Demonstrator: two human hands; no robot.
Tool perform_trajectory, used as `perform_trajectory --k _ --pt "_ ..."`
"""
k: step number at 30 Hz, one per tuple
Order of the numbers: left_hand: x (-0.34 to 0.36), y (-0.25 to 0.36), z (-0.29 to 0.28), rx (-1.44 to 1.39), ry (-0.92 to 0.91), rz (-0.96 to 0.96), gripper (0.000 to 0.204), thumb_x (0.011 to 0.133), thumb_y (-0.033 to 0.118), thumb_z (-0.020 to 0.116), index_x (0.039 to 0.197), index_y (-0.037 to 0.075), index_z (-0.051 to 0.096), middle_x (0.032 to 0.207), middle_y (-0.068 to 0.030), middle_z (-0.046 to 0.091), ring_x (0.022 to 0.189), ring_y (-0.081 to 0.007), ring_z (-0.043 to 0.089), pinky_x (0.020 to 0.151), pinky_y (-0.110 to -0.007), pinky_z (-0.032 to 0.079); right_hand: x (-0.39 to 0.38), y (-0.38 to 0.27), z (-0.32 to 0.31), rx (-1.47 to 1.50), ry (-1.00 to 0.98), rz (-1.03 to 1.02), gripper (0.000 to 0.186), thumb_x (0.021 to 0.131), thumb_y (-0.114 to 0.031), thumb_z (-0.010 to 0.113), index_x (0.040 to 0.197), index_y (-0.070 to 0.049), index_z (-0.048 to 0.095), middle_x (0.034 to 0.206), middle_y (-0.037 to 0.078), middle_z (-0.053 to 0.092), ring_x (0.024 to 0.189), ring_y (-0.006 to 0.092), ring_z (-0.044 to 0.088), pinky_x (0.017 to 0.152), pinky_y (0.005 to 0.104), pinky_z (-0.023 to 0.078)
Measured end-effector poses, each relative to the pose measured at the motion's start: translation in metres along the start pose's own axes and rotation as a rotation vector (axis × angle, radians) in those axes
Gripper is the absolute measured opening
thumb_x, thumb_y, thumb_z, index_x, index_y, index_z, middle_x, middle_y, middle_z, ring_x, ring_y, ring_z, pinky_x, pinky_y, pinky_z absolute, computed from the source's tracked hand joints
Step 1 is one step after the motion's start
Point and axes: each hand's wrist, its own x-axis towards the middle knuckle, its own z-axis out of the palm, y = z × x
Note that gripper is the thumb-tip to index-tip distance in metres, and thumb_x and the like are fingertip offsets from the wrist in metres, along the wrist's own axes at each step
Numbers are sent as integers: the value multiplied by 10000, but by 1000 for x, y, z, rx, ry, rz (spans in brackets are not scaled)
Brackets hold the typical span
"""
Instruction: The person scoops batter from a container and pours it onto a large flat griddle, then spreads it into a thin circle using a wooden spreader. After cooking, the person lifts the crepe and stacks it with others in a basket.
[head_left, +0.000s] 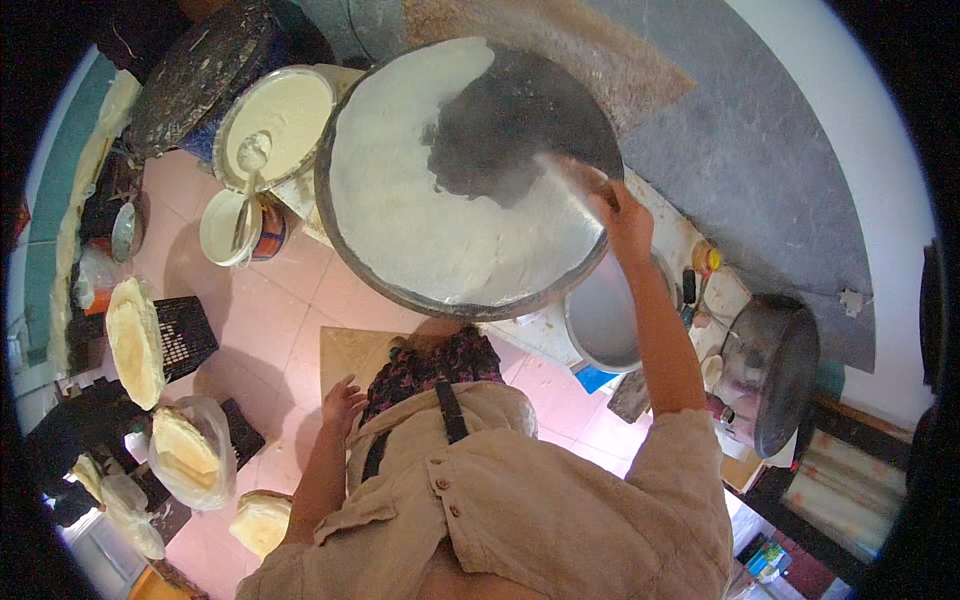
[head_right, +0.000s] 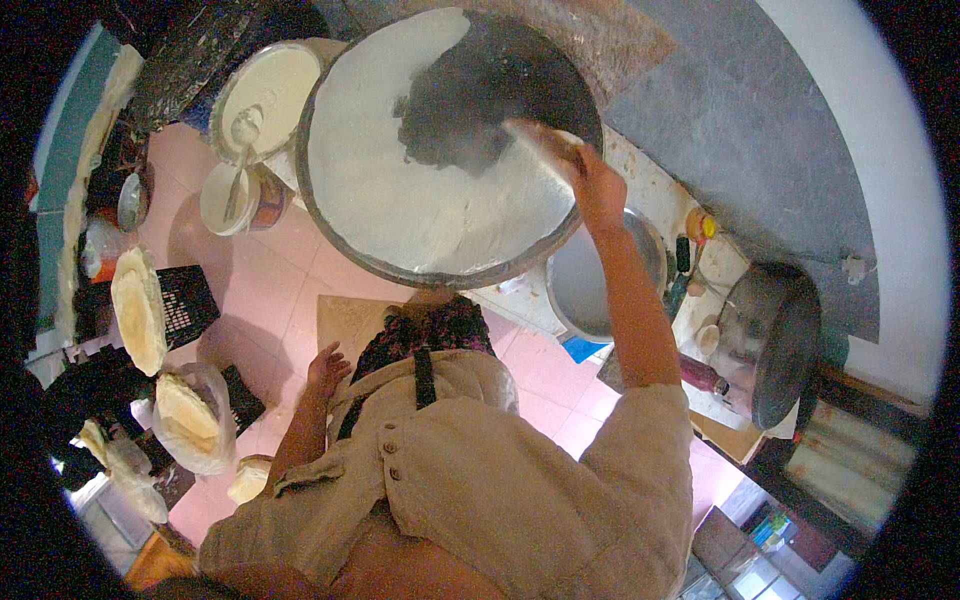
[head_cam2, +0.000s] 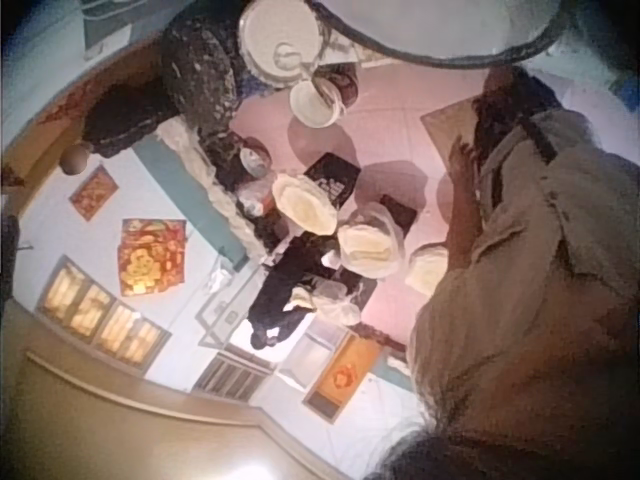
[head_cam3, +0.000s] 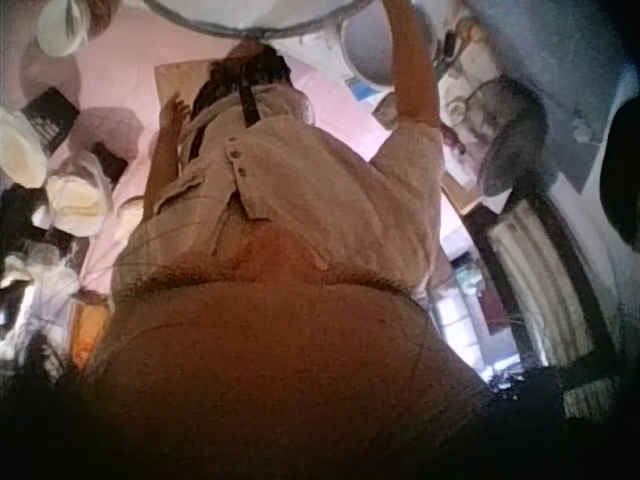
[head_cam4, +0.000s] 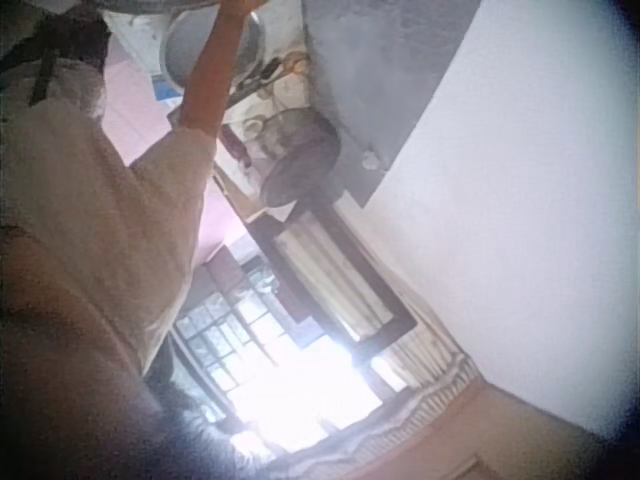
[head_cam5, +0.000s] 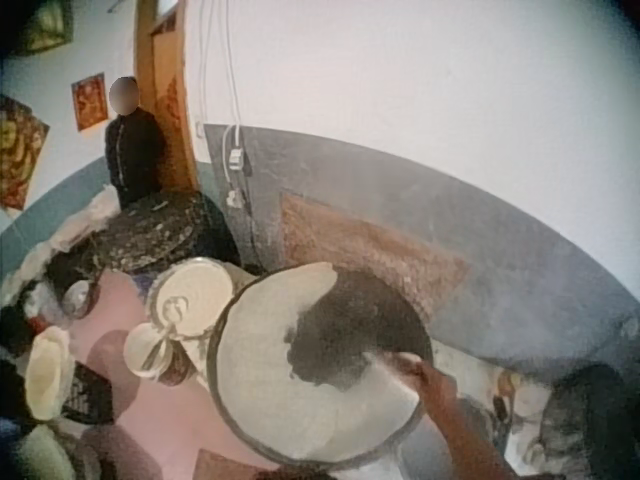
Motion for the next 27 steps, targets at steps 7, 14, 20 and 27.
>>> perform_trajectory --k 7,14,20,27 --pt "2 -25 -1 61 26 3 458 918 357 523 1272 68 504 1046 -142 506 858 -273 568 767 -394 514 7 38 -7 -50 -80 -95 266 836 -255 625 1049 -100 593 835 164 653 790 366 632 668 426 494" --pt "-1 -30 10 6 47 -38 490 902 334 539 1308 68 466 1104 -143 537 895 -290 585 771 -411 519 83 16 -5 -29 -158 4 338 850 -293 580 1107 -74 604 981 168 661 934 324 632 788 385 471" --pt "-5 -37 23 48 -50 6 519 918 370 515 1340 80 432 1223 -205 472 925 -300 573 802 -412 505 45 70 -15 9 -284 -32 350 840 -333 592 1117 -119 601 995 148 657 918 342 625 798 424 465" --pt "14 -69 3 -34 -65 61 465 927 310 510 1326 79 443 1133 -189 514 916 -291 579 780 -408 512 132 59 7 145 -347 -93 399 907 -319 522 1251 -118 538 1276 108 542 1188 249 494 1008 372 342"
